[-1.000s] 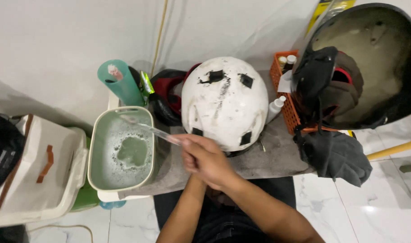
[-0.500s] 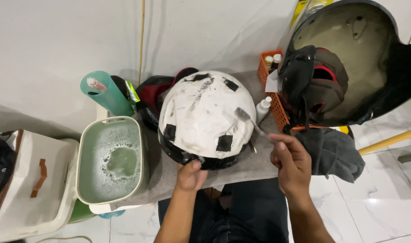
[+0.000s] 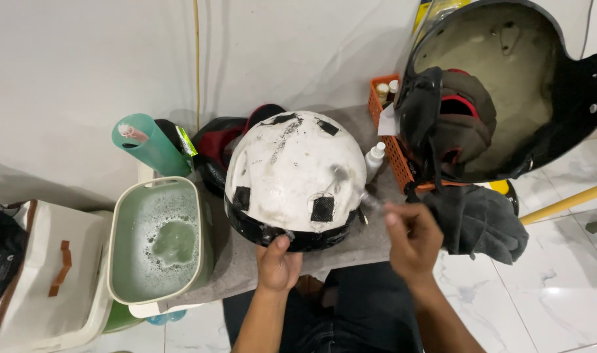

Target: The person is repairing a white motorcycle helmet by scraping off old adhesive or residue from the surface using a small metal tool. They then apply a liquid from a white bottle onto the cleaned areas.

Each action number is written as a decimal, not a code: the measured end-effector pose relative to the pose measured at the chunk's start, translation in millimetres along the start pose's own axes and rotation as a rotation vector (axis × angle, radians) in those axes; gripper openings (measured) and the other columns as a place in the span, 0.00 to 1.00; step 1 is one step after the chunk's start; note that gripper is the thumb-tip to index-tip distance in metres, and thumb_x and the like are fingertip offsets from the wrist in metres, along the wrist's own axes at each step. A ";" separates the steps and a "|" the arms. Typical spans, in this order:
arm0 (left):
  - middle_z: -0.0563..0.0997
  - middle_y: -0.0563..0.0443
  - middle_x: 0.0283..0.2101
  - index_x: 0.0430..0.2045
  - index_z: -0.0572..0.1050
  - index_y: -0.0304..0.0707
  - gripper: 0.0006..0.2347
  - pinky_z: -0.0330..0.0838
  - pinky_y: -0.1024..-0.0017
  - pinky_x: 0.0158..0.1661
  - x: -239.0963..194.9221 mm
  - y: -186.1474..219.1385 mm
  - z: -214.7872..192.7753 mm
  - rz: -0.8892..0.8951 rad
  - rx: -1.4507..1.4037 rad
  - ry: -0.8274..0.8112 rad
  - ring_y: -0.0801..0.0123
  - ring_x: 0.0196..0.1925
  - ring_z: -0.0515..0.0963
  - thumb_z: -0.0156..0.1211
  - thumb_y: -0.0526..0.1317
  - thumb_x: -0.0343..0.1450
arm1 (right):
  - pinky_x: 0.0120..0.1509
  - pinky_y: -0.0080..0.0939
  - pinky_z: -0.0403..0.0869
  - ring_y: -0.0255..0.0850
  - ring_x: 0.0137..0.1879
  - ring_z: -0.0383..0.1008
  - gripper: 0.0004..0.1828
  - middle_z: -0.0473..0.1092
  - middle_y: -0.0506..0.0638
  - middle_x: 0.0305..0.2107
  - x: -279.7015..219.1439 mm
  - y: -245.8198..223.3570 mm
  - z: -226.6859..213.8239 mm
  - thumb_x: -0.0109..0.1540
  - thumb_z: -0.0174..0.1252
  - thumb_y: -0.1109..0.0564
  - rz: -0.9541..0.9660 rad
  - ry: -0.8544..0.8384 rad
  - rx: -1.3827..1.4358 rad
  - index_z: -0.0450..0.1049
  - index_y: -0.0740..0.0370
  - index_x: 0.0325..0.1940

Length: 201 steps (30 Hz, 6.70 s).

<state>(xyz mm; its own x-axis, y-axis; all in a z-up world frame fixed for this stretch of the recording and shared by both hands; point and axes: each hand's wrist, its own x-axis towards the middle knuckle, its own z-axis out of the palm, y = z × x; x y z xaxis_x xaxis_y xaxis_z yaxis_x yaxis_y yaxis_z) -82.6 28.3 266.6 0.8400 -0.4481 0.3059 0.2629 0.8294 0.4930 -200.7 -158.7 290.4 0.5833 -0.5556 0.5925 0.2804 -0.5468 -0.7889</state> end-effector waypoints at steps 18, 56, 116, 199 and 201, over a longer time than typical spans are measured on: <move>0.71 0.45 0.68 0.70 0.61 0.39 0.38 0.64 0.54 0.67 2.8 3.0 31.8 -0.072 0.193 0.355 0.52 0.70 0.69 0.70 0.37 0.60 | 0.24 0.29 0.54 0.27 0.20 0.55 0.05 0.60 0.38 0.17 27.1 -38.5 -2.1 0.64 0.60 0.58 -0.255 -0.209 -0.033 0.78 0.57 0.43; 0.68 0.40 0.69 0.70 0.57 0.33 0.35 0.60 0.52 0.70 -9.2 -8.0 48.9 0.067 0.227 0.076 0.49 0.72 0.66 0.71 0.38 0.68 | 0.41 0.30 0.80 0.31 0.37 0.84 0.02 0.83 0.44 0.33 134.5 -114.6 0.3 0.58 0.66 0.57 -0.121 -0.698 -0.279 0.83 0.54 0.34; 0.63 0.43 0.73 0.73 0.53 0.39 0.40 0.56 0.51 0.71 -9.6 -7.4 14.6 -0.049 0.150 0.154 0.51 0.75 0.62 0.73 0.43 0.67 | 0.29 0.34 0.55 0.30 0.22 0.51 0.05 0.57 0.39 0.14 16.8 -4.2 -23.9 0.62 0.61 0.62 -0.134 -0.301 0.257 0.79 0.57 0.41; 0.61 0.44 0.74 0.74 0.50 0.42 0.39 0.58 0.48 0.70 -5.6 0.7 8.2 -0.002 0.082 0.199 0.50 0.75 0.61 0.68 0.42 0.69 | 0.32 0.33 0.59 0.31 0.25 0.57 0.07 0.60 0.42 0.18 -33.5 74.1 -2.7 0.65 0.59 0.58 0.243 -0.042 0.672 0.70 0.56 0.32; 0.61 0.45 0.74 0.74 0.50 0.44 0.38 0.57 0.48 0.70 -6.9 0.1 4.1 -0.001 0.079 0.205 0.51 0.75 0.61 0.67 0.40 0.69 | 0.32 0.34 0.57 0.31 0.25 0.55 0.06 0.59 0.42 0.18 -34.6 79.6 -3.0 0.64 0.60 0.60 0.257 -0.066 0.731 0.71 0.58 0.33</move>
<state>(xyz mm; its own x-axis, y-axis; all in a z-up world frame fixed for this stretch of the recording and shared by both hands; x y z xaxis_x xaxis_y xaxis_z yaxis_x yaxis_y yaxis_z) -90.3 30.1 267.8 0.9208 -0.3649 0.1378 0.2322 0.7966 0.5582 -200.9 -184.8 207.6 0.7356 -0.5584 0.3834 0.5486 0.1591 -0.8208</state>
